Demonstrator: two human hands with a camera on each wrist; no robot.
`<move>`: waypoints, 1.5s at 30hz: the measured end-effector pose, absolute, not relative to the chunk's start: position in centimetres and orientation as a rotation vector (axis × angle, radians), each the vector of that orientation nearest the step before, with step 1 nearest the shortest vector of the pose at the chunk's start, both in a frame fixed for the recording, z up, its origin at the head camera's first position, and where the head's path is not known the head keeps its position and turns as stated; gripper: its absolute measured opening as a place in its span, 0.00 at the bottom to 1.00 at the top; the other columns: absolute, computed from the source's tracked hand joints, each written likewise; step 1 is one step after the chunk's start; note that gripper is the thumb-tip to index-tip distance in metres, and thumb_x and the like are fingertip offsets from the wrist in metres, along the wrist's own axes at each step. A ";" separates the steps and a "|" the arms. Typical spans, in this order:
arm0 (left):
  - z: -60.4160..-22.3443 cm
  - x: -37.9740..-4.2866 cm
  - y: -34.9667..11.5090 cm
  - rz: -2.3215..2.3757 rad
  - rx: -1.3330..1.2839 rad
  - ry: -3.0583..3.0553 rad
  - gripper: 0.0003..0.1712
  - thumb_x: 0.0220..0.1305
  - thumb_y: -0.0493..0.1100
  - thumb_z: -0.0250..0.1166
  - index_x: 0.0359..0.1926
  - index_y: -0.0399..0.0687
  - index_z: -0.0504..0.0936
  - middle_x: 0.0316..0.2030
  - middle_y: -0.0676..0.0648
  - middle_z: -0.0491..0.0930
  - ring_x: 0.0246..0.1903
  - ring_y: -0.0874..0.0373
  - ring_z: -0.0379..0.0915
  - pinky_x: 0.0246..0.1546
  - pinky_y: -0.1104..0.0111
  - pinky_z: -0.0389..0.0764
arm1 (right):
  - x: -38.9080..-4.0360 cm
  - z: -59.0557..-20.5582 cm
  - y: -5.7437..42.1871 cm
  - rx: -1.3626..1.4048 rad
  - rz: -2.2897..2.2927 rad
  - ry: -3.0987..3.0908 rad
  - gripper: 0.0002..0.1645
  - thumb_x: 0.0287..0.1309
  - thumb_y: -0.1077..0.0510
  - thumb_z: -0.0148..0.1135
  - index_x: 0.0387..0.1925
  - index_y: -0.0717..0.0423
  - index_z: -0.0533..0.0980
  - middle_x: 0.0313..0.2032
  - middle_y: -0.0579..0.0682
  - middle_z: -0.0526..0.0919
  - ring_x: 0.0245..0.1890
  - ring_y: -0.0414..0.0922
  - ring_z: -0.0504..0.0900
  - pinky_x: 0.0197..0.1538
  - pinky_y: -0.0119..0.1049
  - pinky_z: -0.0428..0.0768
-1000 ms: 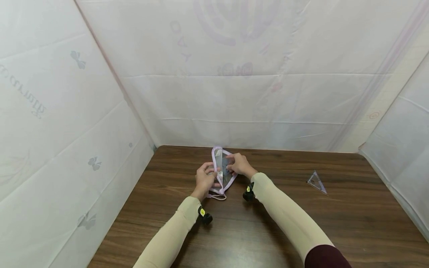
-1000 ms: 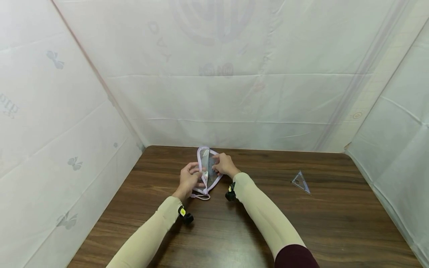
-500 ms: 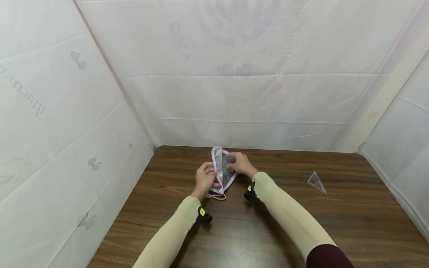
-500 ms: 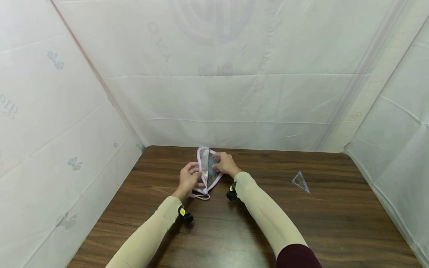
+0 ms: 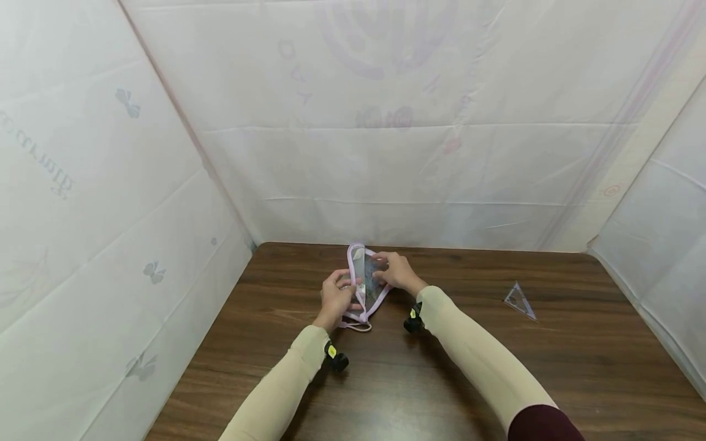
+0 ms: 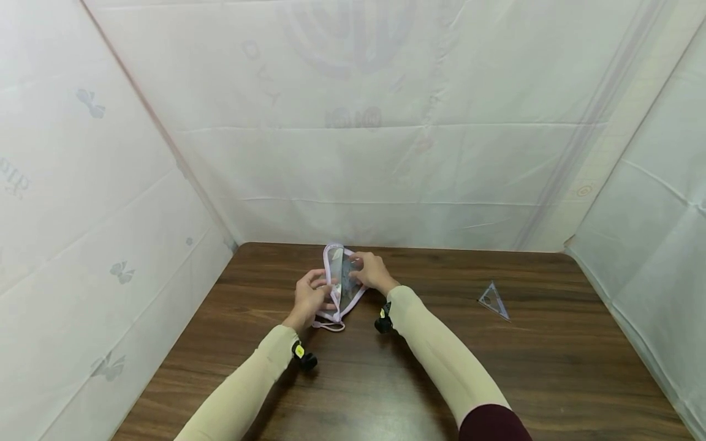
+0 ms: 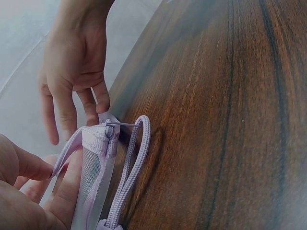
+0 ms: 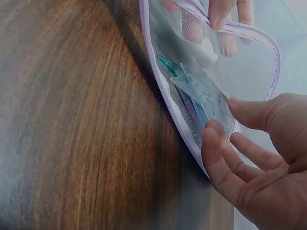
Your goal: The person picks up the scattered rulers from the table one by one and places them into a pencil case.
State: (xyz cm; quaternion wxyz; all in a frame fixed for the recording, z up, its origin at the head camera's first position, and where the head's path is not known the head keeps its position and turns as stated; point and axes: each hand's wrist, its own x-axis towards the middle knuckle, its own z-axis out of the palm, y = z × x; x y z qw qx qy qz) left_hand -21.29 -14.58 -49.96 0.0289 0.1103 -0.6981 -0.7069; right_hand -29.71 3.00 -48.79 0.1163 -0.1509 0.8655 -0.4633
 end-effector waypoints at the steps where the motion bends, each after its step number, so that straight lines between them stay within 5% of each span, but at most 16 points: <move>1: -50.0 -21.3 -14.6 -2.178 0.333 -2.152 0.23 0.64 0.23 0.61 0.58 0.41 0.78 0.47 0.36 0.87 0.27 0.46 0.87 0.20 0.56 0.90 | -29.7 -48.8 3.1 -0.457 -1.363 2.539 0.32 0.63 0.65 0.70 0.68 0.57 0.73 0.60 0.63 0.80 0.31 0.49 0.87 0.26 0.37 0.90; 12: -50.3 -21.2 -15.0 -2.186 0.286 -2.135 0.23 0.63 0.22 0.60 0.58 0.36 0.77 0.46 0.33 0.86 0.27 0.48 0.86 0.20 0.56 0.90 | -29.4 -48.7 4.6 -0.618 -1.358 2.631 0.42 0.69 0.49 0.67 0.77 0.53 0.61 0.60 0.61 0.81 0.28 0.49 0.86 0.28 0.38 0.88; 22: -50.2 -21.3 -15.0 -2.180 0.320 -2.129 0.23 0.62 0.22 0.61 0.57 0.40 0.78 0.45 0.36 0.87 0.25 0.50 0.85 0.20 0.56 0.90 | -29.2 -49.0 6.3 -0.744 -1.270 2.737 0.47 0.69 0.42 0.64 0.79 0.55 0.56 0.61 0.62 0.81 0.55 0.59 0.82 0.58 0.56 0.83; 31: -50.2 -21.4 -15.1 -2.176 0.313 -2.127 0.23 0.61 0.22 0.61 0.56 0.40 0.78 0.44 0.37 0.88 0.24 0.52 0.85 0.19 0.56 0.90 | -28.6 -49.1 7.5 -0.762 -1.285 2.713 0.51 0.67 0.39 0.65 0.80 0.51 0.53 0.62 0.62 0.80 0.42 0.52 0.87 0.48 0.48 0.89; 45: -50.0 -21.3 -15.1 -2.174 0.302 -2.118 0.23 0.61 0.22 0.60 0.56 0.39 0.79 0.45 0.37 0.88 0.25 0.51 0.86 0.18 0.57 0.89 | -27.2 -48.6 10.1 -0.805 -1.245 2.744 0.53 0.67 0.37 0.65 0.82 0.38 0.48 0.65 0.60 0.77 0.44 0.51 0.87 0.50 0.51 0.87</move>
